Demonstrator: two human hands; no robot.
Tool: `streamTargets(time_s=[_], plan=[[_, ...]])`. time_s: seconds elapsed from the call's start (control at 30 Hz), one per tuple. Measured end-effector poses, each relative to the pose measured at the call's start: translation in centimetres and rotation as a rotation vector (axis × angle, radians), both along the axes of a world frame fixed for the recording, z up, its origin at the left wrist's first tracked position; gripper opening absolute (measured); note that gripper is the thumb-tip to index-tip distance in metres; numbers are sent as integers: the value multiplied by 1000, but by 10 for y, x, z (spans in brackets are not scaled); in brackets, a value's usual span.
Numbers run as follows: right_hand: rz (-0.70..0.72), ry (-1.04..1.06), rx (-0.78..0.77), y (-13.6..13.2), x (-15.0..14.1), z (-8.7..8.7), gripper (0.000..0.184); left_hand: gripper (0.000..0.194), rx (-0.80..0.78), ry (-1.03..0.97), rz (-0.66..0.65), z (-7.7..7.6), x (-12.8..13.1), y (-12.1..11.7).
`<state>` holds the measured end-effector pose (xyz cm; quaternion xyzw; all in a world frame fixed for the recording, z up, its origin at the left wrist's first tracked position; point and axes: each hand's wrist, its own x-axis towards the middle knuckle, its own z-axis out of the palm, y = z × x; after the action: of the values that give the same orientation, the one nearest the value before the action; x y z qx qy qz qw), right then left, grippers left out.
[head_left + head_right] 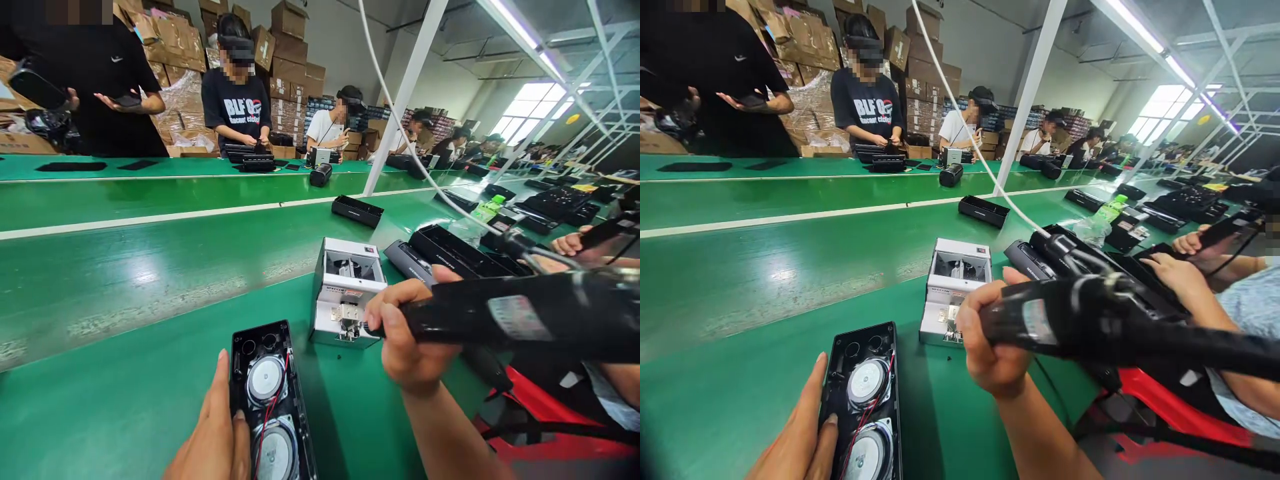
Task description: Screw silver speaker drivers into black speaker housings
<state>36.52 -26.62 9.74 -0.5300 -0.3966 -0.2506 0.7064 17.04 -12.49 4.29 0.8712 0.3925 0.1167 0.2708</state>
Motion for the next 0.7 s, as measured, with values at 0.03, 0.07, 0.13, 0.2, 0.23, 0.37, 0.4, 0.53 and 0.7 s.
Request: streamTargets(time_s=[0.03, 0.07, 0.13, 0.2, 0.23, 0.37, 0.4, 0.53, 0.7], plan=[[-8, 8, -31, 2, 1, -3, 52, 64, 4, -24, -7, 2, 0, 0], [-11, 26, -57, 4, 2, -6, 50, 64, 2, -63, -19, 2, -1, 0], [-1, 98, -76, 6, 3, -6, 47, 63, -23, -172, -53, 0, -3, 1], [70, 238, -86, 7, 2, -1, 46, 58, -79, -284, -102, -4, -7, 1], [128, 325, -92, 7, -1, 3, 46, 53, -113, -322, -126, -7, -8, 1], [321, 541, -5, 4, -27, 16, 49, 45, -224, -315, -176, -17, -12, 4], [339, 531, 50, 4, -38, 17, 50, 45, -233, -290, -190, -19, -12, 5], [391, 415, 193, 13, -79, 8, 50, 48, -188, -213, -274, -21, -11, 9], [352, 336, 160, 31, -93, -19, 51, 52, -48, -214, -256, -23, -10, 7]])
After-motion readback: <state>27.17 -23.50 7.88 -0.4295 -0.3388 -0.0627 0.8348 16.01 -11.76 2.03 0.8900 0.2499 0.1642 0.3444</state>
